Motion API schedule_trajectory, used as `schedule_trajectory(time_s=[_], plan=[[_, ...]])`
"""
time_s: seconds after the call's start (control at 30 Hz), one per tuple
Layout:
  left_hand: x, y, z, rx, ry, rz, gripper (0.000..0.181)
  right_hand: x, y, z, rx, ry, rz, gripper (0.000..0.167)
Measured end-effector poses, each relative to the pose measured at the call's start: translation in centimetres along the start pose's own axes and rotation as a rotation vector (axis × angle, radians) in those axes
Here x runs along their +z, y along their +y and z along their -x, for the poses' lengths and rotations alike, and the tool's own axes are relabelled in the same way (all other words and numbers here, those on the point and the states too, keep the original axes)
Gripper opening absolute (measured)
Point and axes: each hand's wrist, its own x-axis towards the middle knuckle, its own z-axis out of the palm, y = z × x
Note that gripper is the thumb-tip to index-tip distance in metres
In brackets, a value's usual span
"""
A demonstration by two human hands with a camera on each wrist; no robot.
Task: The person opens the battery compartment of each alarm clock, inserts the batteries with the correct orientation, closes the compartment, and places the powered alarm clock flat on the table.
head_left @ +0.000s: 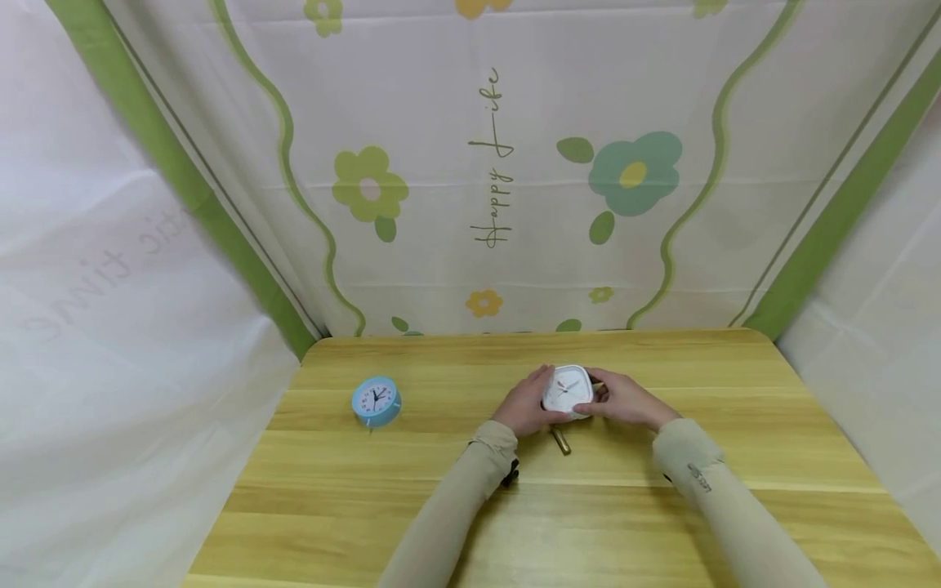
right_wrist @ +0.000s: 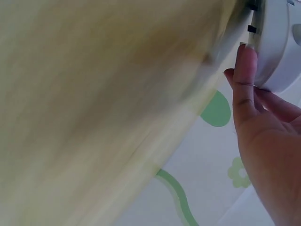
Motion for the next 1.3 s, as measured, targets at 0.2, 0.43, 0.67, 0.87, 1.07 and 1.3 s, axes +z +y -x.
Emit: schedule_trajectory(time_s=[0.2, 0.43, 0.67, 0.87, 1.07, 1.3], plan=[[-0.1, 0.3, 0.1, 0.006, 0.005, 0.003, 0.097, -0.2, 0.2, 0.0, -0.002, 0.001, 0.005, 0.081], [-0.2, 0.7, 0.6, -0.016, 0.016, 0.033, 0.100, -0.3, 0.5, 0.3, 0.020, 0.001, -0.018, 0.080], [-0.2, 0.6, 0.6, -0.009, 0.022, 0.054, 0.099, -0.2, 0.6, 0.5, 0.030, 0.001, -0.007, 0.076], [-0.2, 0.4, 0.7, -0.002, 0.023, 0.126, 0.095, -0.1, 0.9, 0.7, 0.009, 0.010, 0.012, 0.097], [-0.1, 0.5, 0.9, -0.033, 0.082, 0.183, 0.073, -0.4, 1.2, 1.0, 0.024, 0.053, 0.074, 0.100], [0.1, 1.2, 0.6, 0.020, 0.023, 0.244, 0.060, -1.6, 1.8, 1.3, 0.051, 0.059, 0.113, 0.101]])
